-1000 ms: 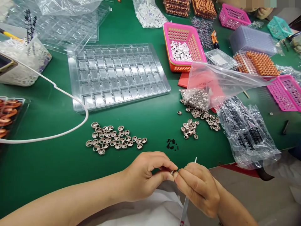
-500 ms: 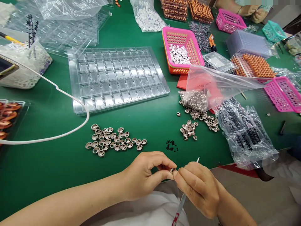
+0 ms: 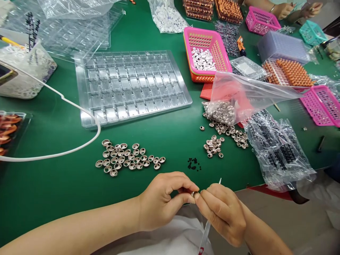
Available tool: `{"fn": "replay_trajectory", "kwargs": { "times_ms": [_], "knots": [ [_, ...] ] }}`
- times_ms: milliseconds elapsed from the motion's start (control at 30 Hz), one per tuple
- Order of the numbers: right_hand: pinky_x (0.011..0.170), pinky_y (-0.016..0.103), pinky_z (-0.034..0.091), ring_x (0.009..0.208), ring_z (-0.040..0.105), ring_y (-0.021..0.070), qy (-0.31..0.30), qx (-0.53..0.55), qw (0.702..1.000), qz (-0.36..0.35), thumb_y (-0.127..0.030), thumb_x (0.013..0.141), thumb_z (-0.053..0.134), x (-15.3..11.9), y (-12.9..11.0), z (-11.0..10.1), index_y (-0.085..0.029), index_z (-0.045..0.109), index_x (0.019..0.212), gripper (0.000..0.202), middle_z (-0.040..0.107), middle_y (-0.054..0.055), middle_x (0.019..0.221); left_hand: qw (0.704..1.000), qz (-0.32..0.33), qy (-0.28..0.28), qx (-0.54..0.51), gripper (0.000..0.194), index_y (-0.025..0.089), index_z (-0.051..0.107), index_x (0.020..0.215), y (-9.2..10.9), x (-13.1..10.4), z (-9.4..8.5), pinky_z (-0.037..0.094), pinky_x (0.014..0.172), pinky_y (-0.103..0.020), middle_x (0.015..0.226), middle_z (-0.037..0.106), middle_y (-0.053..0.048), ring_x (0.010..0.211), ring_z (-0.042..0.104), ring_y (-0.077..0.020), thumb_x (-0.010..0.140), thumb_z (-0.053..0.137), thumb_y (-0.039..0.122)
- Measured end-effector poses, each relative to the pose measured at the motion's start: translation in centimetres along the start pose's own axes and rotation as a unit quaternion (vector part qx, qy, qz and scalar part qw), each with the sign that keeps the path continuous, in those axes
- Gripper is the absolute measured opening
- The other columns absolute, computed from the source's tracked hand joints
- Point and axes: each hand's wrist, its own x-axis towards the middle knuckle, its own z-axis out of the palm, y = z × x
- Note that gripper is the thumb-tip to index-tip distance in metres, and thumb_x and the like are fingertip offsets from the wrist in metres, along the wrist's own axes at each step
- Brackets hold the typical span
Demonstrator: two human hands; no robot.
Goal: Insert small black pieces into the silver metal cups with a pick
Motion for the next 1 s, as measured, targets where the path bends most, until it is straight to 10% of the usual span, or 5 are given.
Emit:
{"fn": "replay_trajectory", "kwargs": {
  "times_ms": [433,633,1000],
  "knots": [
    [0.053,0.033,0.048,0.079,0.06,0.0199,0.047,0.006,0.999,-0.012,-0.005,0.093,0.048,0.4,0.5,0.5,-0.002,0.071,0.098,0.024,0.064,0.016,0.099,1.0,0.014,0.009,-0.015,0.017,0.01,0.075,0.096,-0.4,0.1,0.1,0.057,0.066,-0.02,0.08,0.077,-0.009,0.069,0.07,-0.0143,0.087,0.063,0.003],
    [0.049,0.033,0.044,0.071,0.057,0.02,0.017,0.05,0.999,0.002,-0.007,0.092,0.04,0.1,1.0,0.2,-0.001,0.067,0.109,0.033,0.068,0.016,0.092,0.998,-0.061,-0.029,-0.003,0.013,0.01,0.079,0.097,-0.3,0.5,-0.4,0.057,0.066,-0.02,0.081,0.076,-0.008,0.069,0.07,-0.0139,0.089,0.069,0.009],
    [0.052,0.035,0.043,0.072,0.057,0.0215,-0.037,0.03,0.998,-0.027,-0.007,0.092,0.033,0.6,1.2,0.2,0.0,0.068,0.108,0.039,0.069,0.018,0.095,0.991,-0.007,-0.098,0.095,0.017,0.01,0.076,0.107,-0.4,0.7,-1.7,0.056,0.071,-0.023,0.086,0.074,-0.009,0.078,0.069,-0.0165,0.093,0.066,0.011]
  ]
}}
